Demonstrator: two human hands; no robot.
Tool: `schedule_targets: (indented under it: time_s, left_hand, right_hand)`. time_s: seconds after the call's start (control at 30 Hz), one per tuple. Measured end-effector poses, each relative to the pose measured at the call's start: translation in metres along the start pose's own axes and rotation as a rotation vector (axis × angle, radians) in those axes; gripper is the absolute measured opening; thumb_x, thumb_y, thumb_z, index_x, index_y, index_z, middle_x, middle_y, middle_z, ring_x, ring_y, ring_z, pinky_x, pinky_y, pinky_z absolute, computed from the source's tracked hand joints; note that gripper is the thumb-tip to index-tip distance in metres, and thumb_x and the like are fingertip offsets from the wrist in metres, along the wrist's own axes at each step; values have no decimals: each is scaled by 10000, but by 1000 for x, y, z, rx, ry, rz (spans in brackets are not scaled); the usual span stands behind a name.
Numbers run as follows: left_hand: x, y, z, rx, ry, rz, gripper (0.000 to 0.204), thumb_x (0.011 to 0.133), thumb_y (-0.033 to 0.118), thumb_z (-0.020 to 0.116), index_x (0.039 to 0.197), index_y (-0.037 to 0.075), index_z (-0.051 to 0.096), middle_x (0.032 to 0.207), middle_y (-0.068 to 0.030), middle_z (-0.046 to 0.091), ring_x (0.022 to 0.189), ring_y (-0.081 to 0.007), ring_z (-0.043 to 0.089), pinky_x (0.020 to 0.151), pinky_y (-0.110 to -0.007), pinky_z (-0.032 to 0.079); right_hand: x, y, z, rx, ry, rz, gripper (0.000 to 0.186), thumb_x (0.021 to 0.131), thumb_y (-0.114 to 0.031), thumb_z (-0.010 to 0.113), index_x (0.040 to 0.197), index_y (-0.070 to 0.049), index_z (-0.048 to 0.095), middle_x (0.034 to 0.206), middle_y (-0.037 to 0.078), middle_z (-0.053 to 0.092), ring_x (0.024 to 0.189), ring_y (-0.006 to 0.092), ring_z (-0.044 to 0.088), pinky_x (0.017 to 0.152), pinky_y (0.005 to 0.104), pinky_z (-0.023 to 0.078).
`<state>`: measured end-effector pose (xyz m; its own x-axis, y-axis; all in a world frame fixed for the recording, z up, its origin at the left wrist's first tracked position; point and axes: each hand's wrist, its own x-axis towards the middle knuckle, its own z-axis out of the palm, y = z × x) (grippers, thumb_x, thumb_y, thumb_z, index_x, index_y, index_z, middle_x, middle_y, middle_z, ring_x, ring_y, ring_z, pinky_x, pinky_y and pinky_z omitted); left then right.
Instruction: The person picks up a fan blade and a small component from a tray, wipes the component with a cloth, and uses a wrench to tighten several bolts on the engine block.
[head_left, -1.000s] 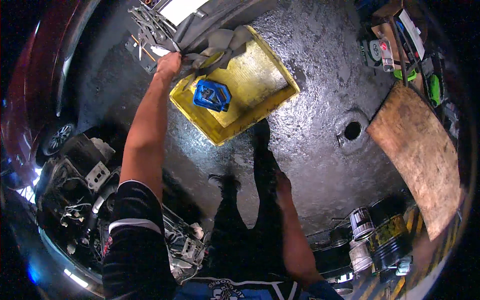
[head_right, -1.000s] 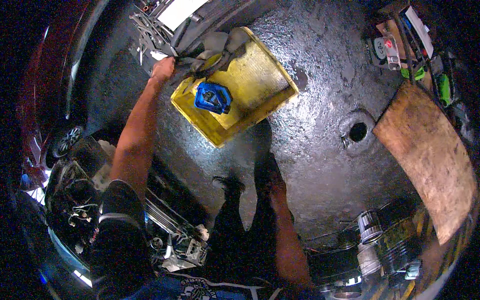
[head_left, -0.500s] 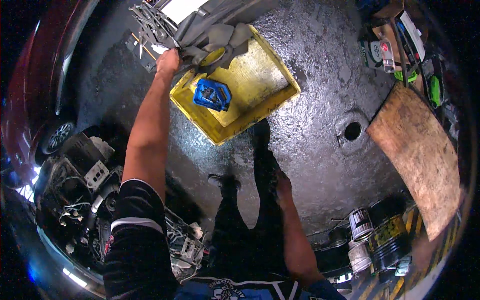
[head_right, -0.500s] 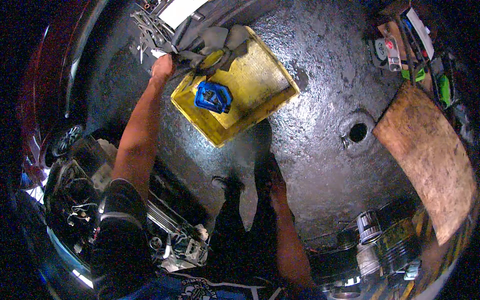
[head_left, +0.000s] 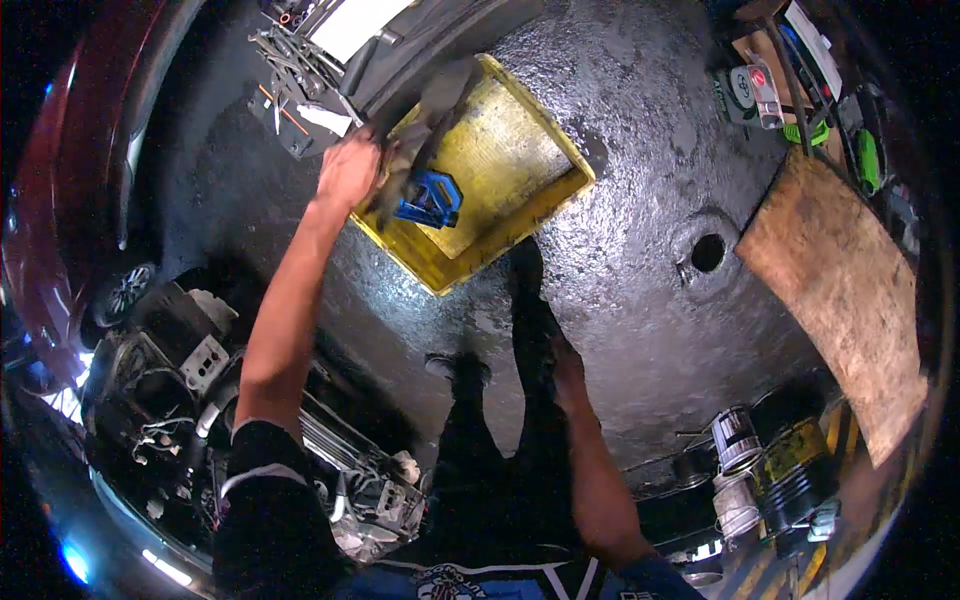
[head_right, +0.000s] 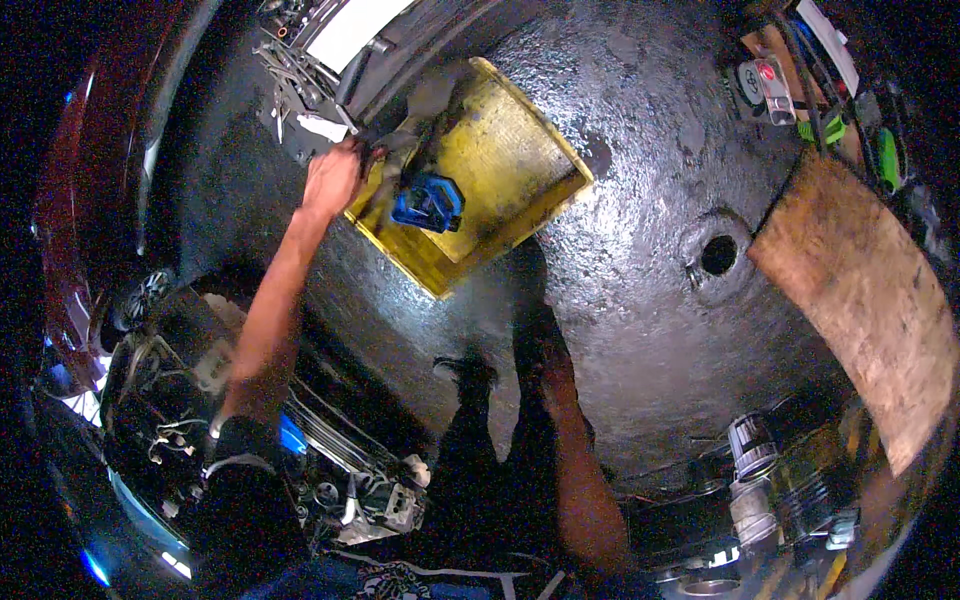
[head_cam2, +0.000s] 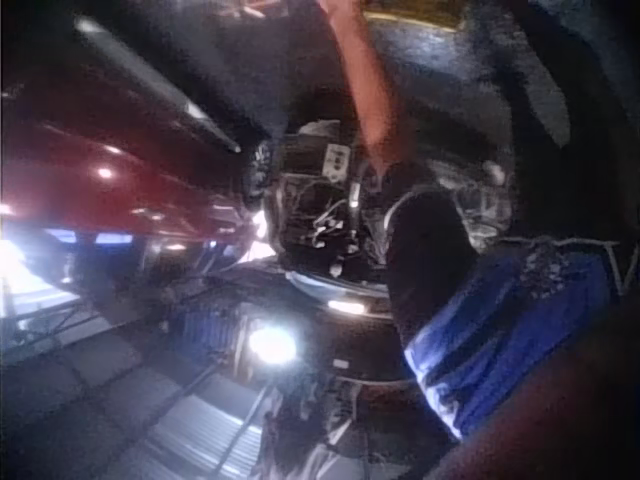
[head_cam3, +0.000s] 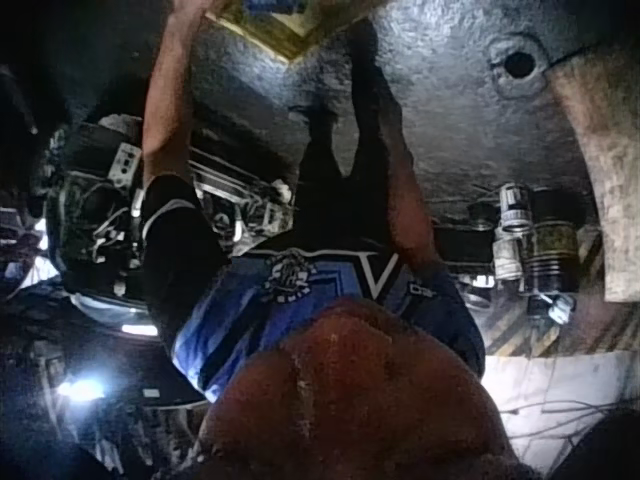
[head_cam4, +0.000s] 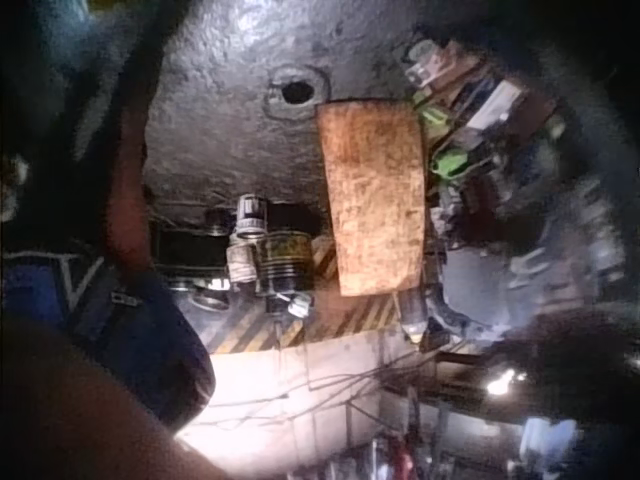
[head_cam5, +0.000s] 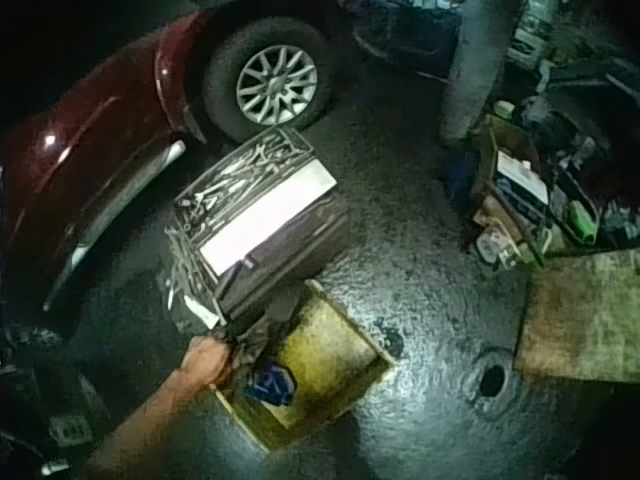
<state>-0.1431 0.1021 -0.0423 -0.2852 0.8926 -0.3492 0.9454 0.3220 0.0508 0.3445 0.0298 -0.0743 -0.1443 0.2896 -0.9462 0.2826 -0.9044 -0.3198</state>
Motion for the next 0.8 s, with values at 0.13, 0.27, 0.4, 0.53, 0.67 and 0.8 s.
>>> schedule_targets:
  time_s: [0.13, 0.27, 0.4, 0.53, 0.67, 0.8]
  left_hand:
    - [-19, 34, -27, -155, -36, -251, 493, 973, 394, 477, 838, -29, 692, 875, -265, 660, 786, -440, 644, 744, -509, 514]
    - [-42, 53, -10, -540, 33, -492, 515, 952, 433, 502, 914, -49, 679, 874, -313, 633, 868, -467, 620, 781, -506, 487]
    - [-59, 35, 52, -978, 160, -807, 381, 922, 289, 571, 1060, -60, 634, 944, -202, 676, 818, -348, 642, 767, -423, 491]
    - [-29, 54, 80, -1630, 123, -1199, 253, 914, 225, 603, 989, -13, 648, 848, -76, 653, 650, -198, 589, 582, -334, 468]
    - [-2, -18, 116, -1596, -65, -1099, 237, 957, 244, 556, 887, 36, 645, 766, -70, 595, 588, -184, 553, 511, -337, 438]
    - [37, -73, 135, -1992, 163, -1129, 224, 970, 195, 480, 905, 46, 634, 766, -84, 585, 558, -211, 533, 490, -380, 457]
  right_hand:
    - [24, 42, -28, 110, 35, 43, 300, 986, -403, 513, 1051, -123, 601, 686, -53, 490, 541, 64, 427, 485, 241, 363]
    - [26, 38, -19, 33, 45, 50, 326, 985, -428, 503, 1058, -124, 595, 675, -54, 475, 522, 68, 404, 471, 240, 346]
    - [15, 20, -5, 47, 24, 53, 343, 981, -445, 499, 1055, -123, 594, 672, -50, 475, 518, 70, 404, 468, 237, 343]
    - [18, 26, -23, 25, -16, -41, 360, 975, -453, 504, 1072, -119, 596, 679, -43, 486, 527, 70, 411, 478, 238, 351]
    - [49, 78, -43, -250, 69, -193, 335, 975, -427, 503, 1059, -118, 603, 688, -28, 502, 543, 81, 441, 496, 244, 383]
    - [39, 63, -32, -281, 21, -182, 336, 977, -410, 497, 1092, -115, 608, 710, -10, 532, 542, 100, 466, 502, 256, 413]
